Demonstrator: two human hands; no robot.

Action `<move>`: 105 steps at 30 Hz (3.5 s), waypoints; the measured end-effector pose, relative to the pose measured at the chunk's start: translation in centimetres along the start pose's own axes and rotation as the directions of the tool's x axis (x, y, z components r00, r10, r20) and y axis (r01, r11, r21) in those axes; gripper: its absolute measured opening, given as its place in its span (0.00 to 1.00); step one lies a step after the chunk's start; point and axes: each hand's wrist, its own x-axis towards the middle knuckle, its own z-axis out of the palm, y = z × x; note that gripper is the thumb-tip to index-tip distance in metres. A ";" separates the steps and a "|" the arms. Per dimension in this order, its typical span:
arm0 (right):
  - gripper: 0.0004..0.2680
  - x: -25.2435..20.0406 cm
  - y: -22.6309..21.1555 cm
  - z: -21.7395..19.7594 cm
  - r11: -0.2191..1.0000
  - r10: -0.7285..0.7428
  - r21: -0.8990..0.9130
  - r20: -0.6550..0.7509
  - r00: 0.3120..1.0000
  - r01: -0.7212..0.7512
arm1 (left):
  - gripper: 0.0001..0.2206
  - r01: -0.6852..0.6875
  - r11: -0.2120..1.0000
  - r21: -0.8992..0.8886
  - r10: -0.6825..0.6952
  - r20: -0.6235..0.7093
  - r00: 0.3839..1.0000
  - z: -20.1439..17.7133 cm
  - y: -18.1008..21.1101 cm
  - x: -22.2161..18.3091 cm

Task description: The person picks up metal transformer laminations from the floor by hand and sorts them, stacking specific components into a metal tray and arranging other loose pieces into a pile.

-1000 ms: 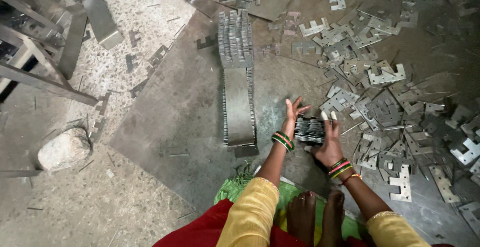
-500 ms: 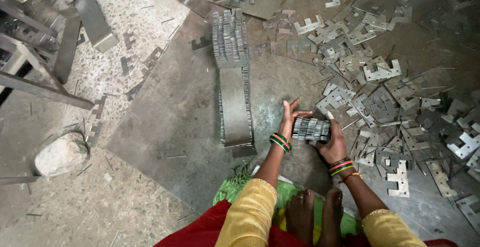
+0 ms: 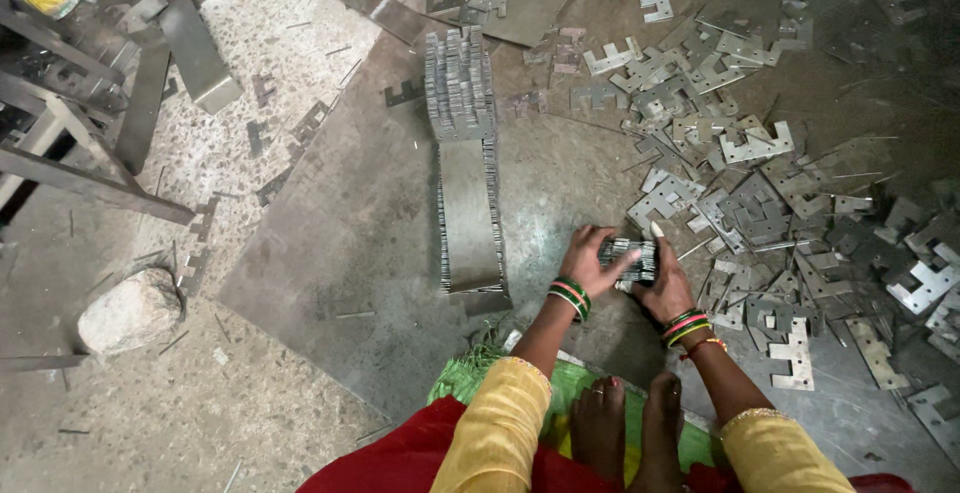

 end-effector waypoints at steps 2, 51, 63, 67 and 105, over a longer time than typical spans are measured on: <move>0.38 -0.2 0.8 0.1 0.999 0.030 -0.025 -0.006 1.000 -0.030 | 0.37 -0.147 0.962 0.229 0.100 0.205 0.974 -1.8 1.8 0.0; 0.27 9.2 -24.1 11.7 0.786 -0.381 -0.257 0.514 0.769 0.561 | 0.45 -0.099 0.699 0.708 -0.111 0.244 0.963 -26.5 -2.8 2.7; 0.25 -3.6 -21.0 8.3 0.799 -0.569 0.020 0.347 0.746 0.600 | 0.32 -0.171 0.647 0.743 -0.185 0.370 0.910 -25.8 -1.1 4.8; 0.25 -3.8 -21.9 7.9 0.849 -0.499 -0.001 0.327 0.803 0.528 | 0.38 -0.082 0.599 0.796 -0.133 0.199 0.971 -25.0 -2.0 12.2; 0.29 3.0 19.6 -32.1 0.465 0.738 -0.408 -0.312 0.599 -0.786 | 0.38 -0.381 0.684 0.622 -0.124 0.614 0.780 9.4 1.1 12.2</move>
